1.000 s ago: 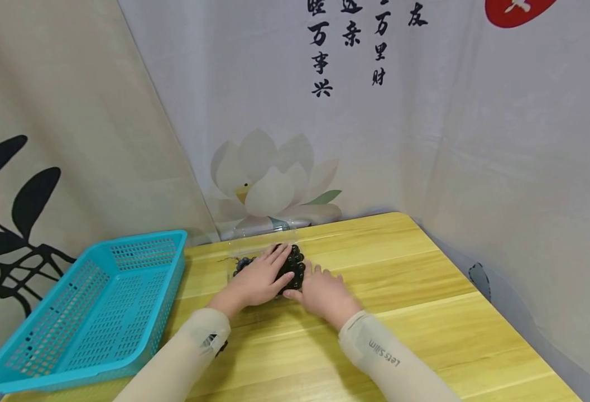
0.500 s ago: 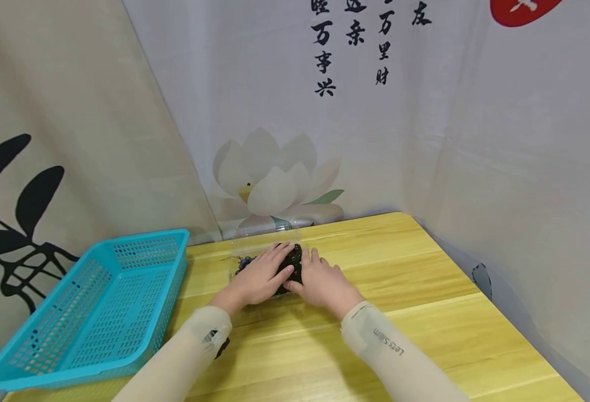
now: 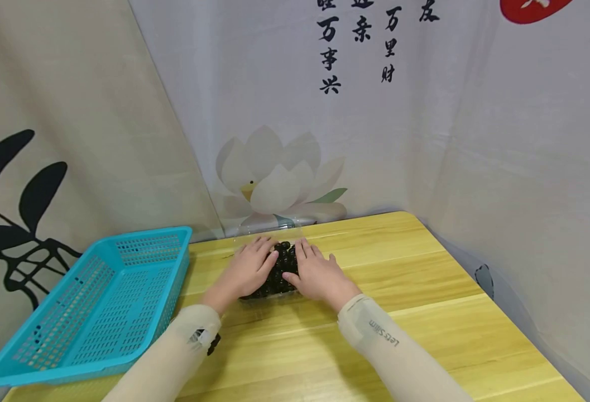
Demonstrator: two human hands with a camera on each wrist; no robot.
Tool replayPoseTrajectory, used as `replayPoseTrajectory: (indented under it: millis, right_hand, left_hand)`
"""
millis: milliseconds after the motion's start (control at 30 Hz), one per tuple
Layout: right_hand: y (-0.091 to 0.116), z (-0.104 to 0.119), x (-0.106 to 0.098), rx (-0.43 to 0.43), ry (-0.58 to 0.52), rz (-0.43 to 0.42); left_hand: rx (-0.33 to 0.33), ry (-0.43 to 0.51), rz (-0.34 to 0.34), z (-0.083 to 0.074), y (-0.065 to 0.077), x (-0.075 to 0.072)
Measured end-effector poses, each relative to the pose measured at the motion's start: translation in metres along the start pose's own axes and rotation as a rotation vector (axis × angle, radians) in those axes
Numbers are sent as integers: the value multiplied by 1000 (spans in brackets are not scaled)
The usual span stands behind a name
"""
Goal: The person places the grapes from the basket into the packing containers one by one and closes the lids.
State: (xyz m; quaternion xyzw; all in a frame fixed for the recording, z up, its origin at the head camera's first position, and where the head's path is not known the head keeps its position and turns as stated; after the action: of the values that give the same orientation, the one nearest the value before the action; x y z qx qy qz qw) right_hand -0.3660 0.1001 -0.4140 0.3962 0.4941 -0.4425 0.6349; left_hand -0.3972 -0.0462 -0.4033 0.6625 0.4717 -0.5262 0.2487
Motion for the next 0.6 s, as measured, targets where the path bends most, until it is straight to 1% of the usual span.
replayPoseTrajectory:
  millis: [67, 133, 167, 233, 333, 400, 433, 500, 600]
  right_hand:
    - [-1, 0, 0, 0, -1, 4]
    - [-1, -2, 1, 2, -8, 13]
    - [-2, -3, 1, 3, -11, 17]
    - [-4, -5, 2, 3, -25, 25]
    - [-7, -10, 4, 9, -45, 41]
    - [-10, -13, 6, 13, -68, 55]
    - [-11, -15, 7, 12, -82, 63]
    - [-12, -19, 9, 11, -127, 84]
    - [-15, -24, 10, -8, -208, 107]
  left_hand:
    - [-89, 1, -39, 12, 2, -5]
    - [-184, 45, -78, 26, 5, -8]
    - [-231, 88, -99, 33, 7, -10]
    - [-325, 196, -116, 49, 10, -9]
    - [-427, 389, -100, 69, 14, -4]
    - [-468, 491, -70, 78, 16, 2]
    - [-479, 535, -55, 81, 16, 4]
    - [-488, 587, -28, 85, 17, 7]
    - [-486, 639, 5, 85, 17, 10]
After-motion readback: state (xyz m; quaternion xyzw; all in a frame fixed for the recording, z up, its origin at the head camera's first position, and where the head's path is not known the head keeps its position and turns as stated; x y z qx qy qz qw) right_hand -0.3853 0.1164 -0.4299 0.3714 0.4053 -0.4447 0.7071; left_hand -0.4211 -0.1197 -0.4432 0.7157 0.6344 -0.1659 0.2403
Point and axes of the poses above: each hand's wrist, its own y-axis away from the middle knuckle, its own x-axis out of the palm, z = x × y, the point moved 8 cm from there along -y, towards the middle knuckle, and after that the axes turned 4 degrees about y, right-handed, at the moved point
